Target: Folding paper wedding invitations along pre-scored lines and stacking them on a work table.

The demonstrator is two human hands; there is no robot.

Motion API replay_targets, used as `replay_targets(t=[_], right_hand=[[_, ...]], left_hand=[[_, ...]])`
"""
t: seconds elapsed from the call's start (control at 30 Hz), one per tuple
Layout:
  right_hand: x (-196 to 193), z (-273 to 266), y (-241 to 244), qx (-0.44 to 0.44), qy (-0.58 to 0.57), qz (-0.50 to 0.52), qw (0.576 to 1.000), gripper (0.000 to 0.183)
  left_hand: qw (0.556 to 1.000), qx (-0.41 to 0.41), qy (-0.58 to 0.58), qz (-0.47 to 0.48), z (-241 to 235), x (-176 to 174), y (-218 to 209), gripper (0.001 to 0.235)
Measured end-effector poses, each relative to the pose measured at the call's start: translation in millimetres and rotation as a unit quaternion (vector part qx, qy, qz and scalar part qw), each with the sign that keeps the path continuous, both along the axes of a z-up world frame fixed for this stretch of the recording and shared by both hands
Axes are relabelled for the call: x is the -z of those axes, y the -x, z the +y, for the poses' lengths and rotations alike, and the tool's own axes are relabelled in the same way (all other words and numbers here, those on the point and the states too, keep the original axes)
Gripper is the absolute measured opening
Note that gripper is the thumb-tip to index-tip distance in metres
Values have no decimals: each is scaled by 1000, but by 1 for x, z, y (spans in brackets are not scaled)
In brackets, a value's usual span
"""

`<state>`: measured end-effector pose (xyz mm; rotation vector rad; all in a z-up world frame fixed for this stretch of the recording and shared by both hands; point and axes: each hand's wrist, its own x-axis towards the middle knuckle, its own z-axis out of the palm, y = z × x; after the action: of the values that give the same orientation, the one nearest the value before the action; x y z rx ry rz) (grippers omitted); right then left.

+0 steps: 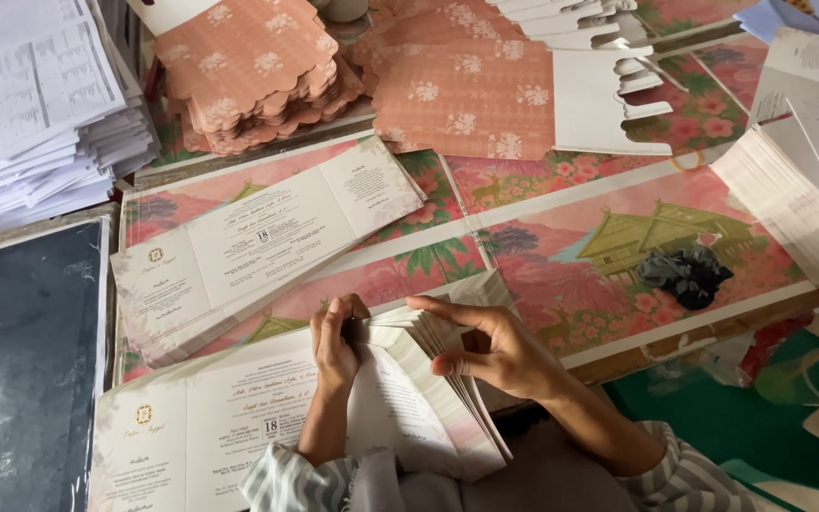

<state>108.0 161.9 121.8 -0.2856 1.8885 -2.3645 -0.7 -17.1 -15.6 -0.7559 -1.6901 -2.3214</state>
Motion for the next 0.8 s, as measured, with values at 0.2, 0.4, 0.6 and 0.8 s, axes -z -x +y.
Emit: replay_targets(t=[0.2, 0.4, 0.6, 0.8], right_hand=[[11, 4, 0, 18, -14, -2, 1000, 61], [15, 7, 0, 6, -161, 144, 976, 47], [9, 1, -5, 29, -191, 127, 973, 45], [16, 0, -5, 40, -155, 123, 979, 48]], left_hand=[[1000, -8, 10, -1, -2, 7, 1, 51], [1000, 3, 18, -1, 1, 0, 1, 50], [1000, 6, 20, 3, -1, 15, 6, 52], [999, 11, 29, 9, 1, -7, 2, 53]])
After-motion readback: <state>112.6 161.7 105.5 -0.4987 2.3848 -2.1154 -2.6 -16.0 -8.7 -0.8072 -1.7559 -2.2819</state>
